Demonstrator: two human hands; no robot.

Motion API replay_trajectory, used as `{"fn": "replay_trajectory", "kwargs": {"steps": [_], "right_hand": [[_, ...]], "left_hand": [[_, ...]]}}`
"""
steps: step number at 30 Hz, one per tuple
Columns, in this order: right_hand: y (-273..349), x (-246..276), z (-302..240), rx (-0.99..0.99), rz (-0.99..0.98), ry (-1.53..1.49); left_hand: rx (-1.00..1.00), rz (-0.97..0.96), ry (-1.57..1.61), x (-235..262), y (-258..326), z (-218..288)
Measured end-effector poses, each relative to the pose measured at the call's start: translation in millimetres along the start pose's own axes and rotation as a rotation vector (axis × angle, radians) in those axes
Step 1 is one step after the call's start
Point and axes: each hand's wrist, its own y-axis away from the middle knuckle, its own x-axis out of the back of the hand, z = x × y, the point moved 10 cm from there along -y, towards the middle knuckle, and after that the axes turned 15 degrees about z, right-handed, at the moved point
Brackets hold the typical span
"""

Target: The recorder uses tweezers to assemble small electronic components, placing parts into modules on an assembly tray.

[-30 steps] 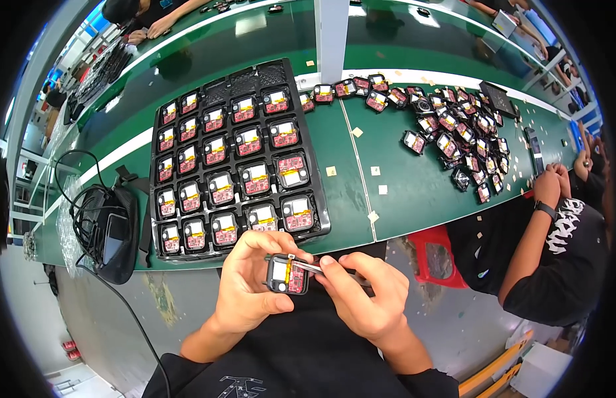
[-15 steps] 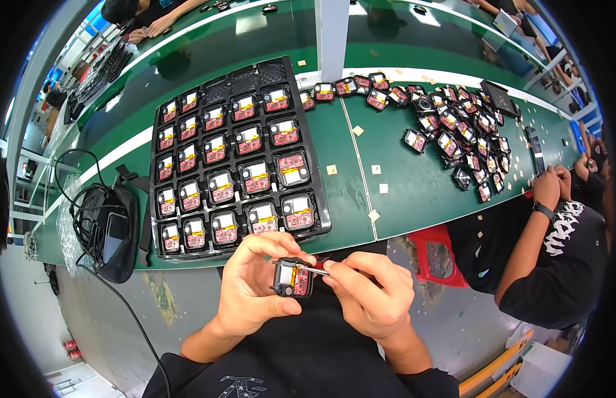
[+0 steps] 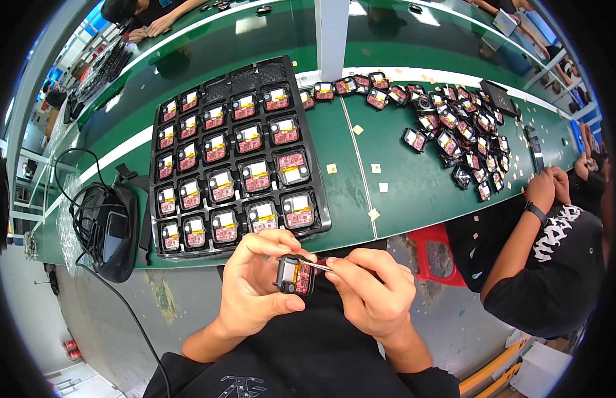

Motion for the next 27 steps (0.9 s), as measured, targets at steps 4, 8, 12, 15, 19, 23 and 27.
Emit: {"fn": "replay_trajectory", "kwargs": {"steps": [4, 8, 12, 15, 19, 23, 27], "right_hand": [[-1.8, 1.0, 0.7, -0.003, -0.022, -0.006], [1.2, -3.1, 2.3, -0.021, -0.036, -0.004], [3.6, -2.3, -2.0, -0.003, 0.014, 0.021], [3.1, -2.7, -2.4, 0.004, 0.002, 0.039], [2.5, -1.9, -4.6, 0.033, -0.010, 0.057], [3.1, -1.5, -4.5, 0.041, -0.012, 0.070], [7.5, -2.1, -5.3, 0.039, 0.002, 0.077]], "left_hand": [[-0.002, -0.005, -0.013, -2.0, -1.0, 2.6], [0.022, -0.008, -0.007, -2.3, 1.8, -0.5], [-0.010, 0.019, 0.001, -1.6, 3.0, 0.7], [-0.002, 0.044, -0.026, 1.3, 3.7, -0.3], [-0.016, 0.053, -0.040, 2.1, 3.9, -0.1], [-0.025, 0.061, -0.043, 1.8, 3.4, -0.4], [-0.008, 0.068, -0.039, 0.9, 4.3, -2.0]]}}
